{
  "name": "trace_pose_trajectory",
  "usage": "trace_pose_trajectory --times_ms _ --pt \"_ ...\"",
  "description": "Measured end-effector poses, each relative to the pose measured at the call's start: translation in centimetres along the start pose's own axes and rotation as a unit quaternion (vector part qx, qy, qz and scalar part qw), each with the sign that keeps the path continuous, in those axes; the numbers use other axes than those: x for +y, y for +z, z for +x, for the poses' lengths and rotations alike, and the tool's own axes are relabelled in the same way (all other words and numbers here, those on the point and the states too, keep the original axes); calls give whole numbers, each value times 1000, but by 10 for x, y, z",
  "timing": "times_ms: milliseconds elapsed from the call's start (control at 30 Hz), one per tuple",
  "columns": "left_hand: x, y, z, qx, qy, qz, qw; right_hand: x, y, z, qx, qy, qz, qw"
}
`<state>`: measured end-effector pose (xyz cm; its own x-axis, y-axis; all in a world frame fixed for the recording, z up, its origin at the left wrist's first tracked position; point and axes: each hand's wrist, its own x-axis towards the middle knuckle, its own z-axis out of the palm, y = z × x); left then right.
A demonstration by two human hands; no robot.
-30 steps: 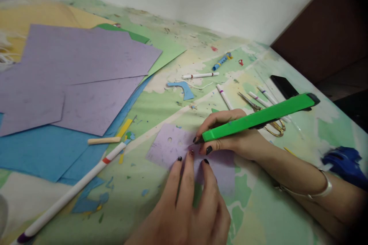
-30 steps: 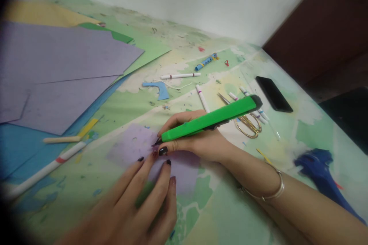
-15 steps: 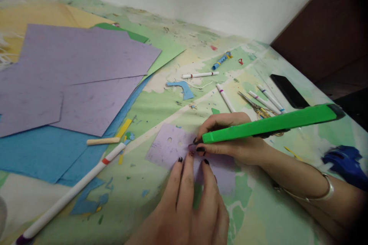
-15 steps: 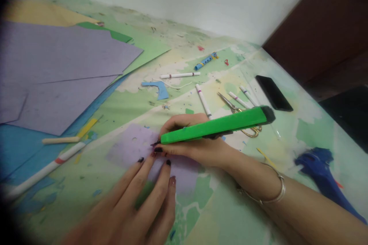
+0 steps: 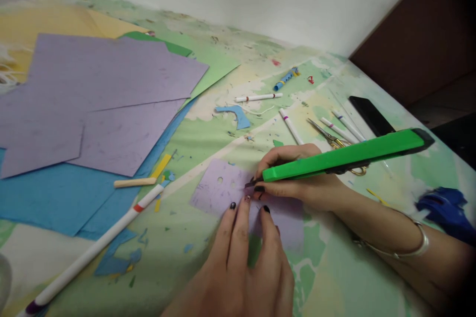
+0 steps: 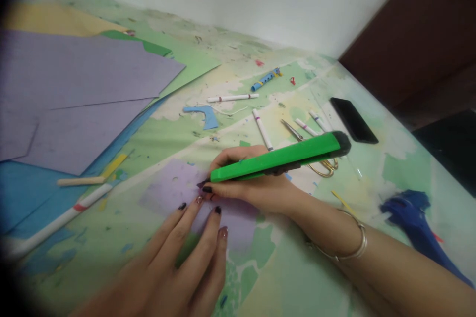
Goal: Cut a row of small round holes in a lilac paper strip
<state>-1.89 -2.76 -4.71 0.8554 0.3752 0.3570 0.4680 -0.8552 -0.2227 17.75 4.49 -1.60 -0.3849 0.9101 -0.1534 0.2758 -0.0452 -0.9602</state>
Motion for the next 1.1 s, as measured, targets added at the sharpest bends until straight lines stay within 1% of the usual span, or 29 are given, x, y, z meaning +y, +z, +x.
trace_pose_trajectory --times_ms 167,300,467,533,733,800,867,933,1000,1067,1100 --pt "0 -1 1 3 0 -6 1000 -1 3 -1 17 -2 -10 1000" --pt "0 -2 2 -2 -7 -5 1000 0 6 -2 11 5 25 1000" --pt "0 -3 3 8 -16 -14 1000 1 8 -3 19 16 47 999" --pt "0 -3 3 7 -18 -14 1000 2 8 -3 23 6 42 999" --pt "2 -2 2 9 -21 -15 1000 -1 11 -4 35 -18 -15 999" --pt "3 -2 2 8 -27 -11 1000 -1 12 -5 39 -17 -16 999" --pt "3 -1 2 10 -29 -8 999 -2 12 -5 44 -13 9 999" --pt "4 -1 1 8 -24 -5 1000 -2 12 -5 74 -5 51 996" --pt "3 0 0 -1 -20 -1 1000 -4 11 -5 135 -7 86 987" --pt "3 0 0 -15 -24 2 1000 -6 10 -5 191 -25 92 977" --pt "3 0 -1 -18 -29 3 999 -7 10 -5 206 -40 88 974"
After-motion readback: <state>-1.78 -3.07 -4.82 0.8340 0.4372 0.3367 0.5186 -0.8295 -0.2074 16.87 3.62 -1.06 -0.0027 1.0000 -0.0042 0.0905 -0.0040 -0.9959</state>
